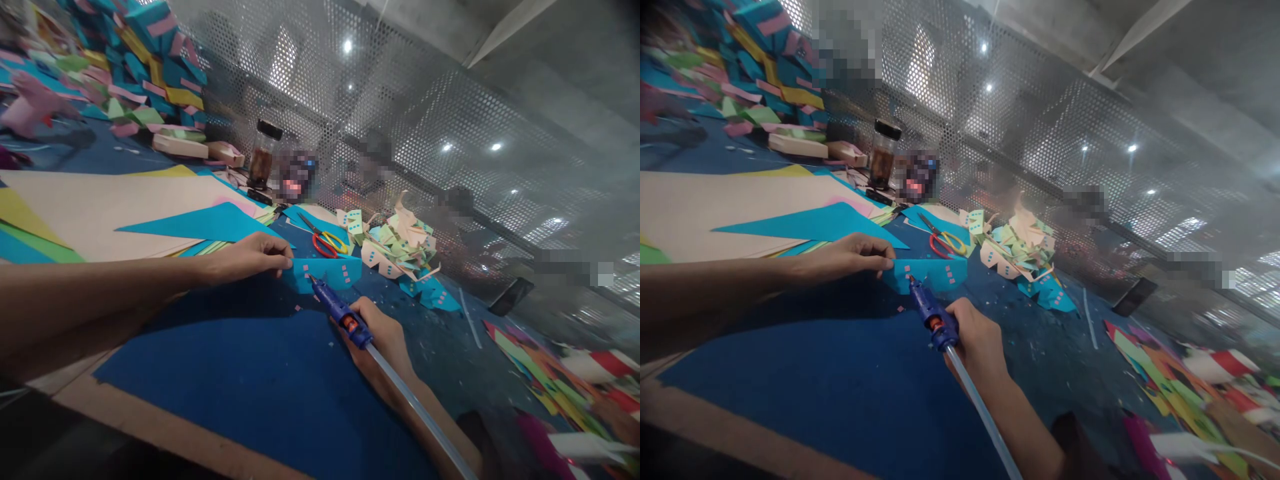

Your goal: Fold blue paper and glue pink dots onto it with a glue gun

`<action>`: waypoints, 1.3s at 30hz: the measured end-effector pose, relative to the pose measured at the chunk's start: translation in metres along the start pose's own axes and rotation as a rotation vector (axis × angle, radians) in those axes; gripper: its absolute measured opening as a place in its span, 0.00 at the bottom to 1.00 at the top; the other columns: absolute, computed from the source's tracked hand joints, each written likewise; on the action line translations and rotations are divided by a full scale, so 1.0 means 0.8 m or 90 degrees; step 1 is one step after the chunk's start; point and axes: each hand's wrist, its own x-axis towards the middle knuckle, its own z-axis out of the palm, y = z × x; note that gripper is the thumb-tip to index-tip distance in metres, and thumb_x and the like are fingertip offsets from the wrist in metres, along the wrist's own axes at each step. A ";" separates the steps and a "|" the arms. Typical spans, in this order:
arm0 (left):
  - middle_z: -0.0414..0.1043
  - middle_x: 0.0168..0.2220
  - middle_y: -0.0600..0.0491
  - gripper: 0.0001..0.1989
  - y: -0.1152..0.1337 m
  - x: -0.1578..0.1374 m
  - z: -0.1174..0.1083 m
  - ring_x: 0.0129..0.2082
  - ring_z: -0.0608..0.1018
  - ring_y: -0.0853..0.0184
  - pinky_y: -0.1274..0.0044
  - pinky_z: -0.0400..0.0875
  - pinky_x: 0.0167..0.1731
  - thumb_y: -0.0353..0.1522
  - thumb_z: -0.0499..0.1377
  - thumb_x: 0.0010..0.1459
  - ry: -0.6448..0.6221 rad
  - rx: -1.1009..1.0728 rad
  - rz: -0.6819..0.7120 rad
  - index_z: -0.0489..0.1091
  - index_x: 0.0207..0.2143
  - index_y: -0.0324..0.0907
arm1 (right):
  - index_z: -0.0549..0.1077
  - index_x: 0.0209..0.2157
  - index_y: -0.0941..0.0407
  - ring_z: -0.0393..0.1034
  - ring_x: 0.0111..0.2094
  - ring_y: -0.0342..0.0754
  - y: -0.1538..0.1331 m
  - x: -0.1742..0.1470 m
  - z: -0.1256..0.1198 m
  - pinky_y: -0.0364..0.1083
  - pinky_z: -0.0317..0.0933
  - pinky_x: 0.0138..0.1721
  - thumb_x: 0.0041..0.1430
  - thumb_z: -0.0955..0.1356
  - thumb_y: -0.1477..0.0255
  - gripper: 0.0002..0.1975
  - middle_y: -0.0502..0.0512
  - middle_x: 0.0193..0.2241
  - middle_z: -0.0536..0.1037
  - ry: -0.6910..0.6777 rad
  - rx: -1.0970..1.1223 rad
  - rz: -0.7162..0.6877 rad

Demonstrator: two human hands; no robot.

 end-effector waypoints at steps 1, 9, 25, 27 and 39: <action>0.72 0.24 0.55 0.13 0.001 0.000 0.000 0.27 0.69 0.68 0.76 0.57 0.29 0.40 0.59 0.56 -0.002 -0.002 0.000 0.72 0.26 0.41 | 0.69 0.34 0.53 0.69 0.25 0.45 0.001 0.000 0.001 0.41 0.54 0.27 0.60 0.66 0.70 0.02 0.48 0.26 0.74 0.002 -0.001 -0.004; 0.72 0.24 0.55 0.12 -0.001 0.001 0.000 0.26 0.68 0.68 0.76 0.55 0.27 0.40 0.59 0.56 -0.006 -0.006 0.012 0.73 0.26 0.41 | 0.68 0.34 0.54 0.69 0.25 0.45 0.002 0.000 0.001 0.41 0.55 0.27 0.62 0.65 0.68 0.05 0.49 0.26 0.74 -0.005 -0.026 -0.029; 0.71 0.23 0.56 0.12 0.001 0.001 -0.001 0.26 0.68 0.68 0.76 0.56 0.28 0.39 0.59 0.56 -0.001 -0.015 0.010 0.72 0.25 0.41 | 0.68 0.35 0.53 0.69 0.24 0.44 0.001 0.000 0.001 0.41 0.55 0.27 0.61 0.65 0.69 0.03 0.48 0.27 0.74 0.013 -0.036 -0.032; 0.71 0.23 0.56 0.12 0.002 0.001 -0.001 0.26 0.68 0.68 0.76 0.56 0.28 0.39 0.59 0.56 -0.003 -0.016 0.013 0.72 0.24 0.41 | 0.68 0.35 0.53 0.68 0.24 0.44 0.000 0.000 0.001 0.41 0.55 0.27 0.61 0.65 0.69 0.03 0.49 0.27 0.74 0.008 -0.031 -0.023; 0.71 0.23 0.56 0.13 0.002 0.001 -0.001 0.25 0.68 0.68 0.76 0.57 0.28 0.40 0.59 0.56 -0.011 -0.018 0.018 0.71 0.24 0.41 | 0.68 0.35 0.53 0.69 0.25 0.45 -0.004 0.001 0.000 0.41 0.54 0.27 0.61 0.64 0.69 0.03 0.49 0.28 0.75 -0.014 -0.035 -0.034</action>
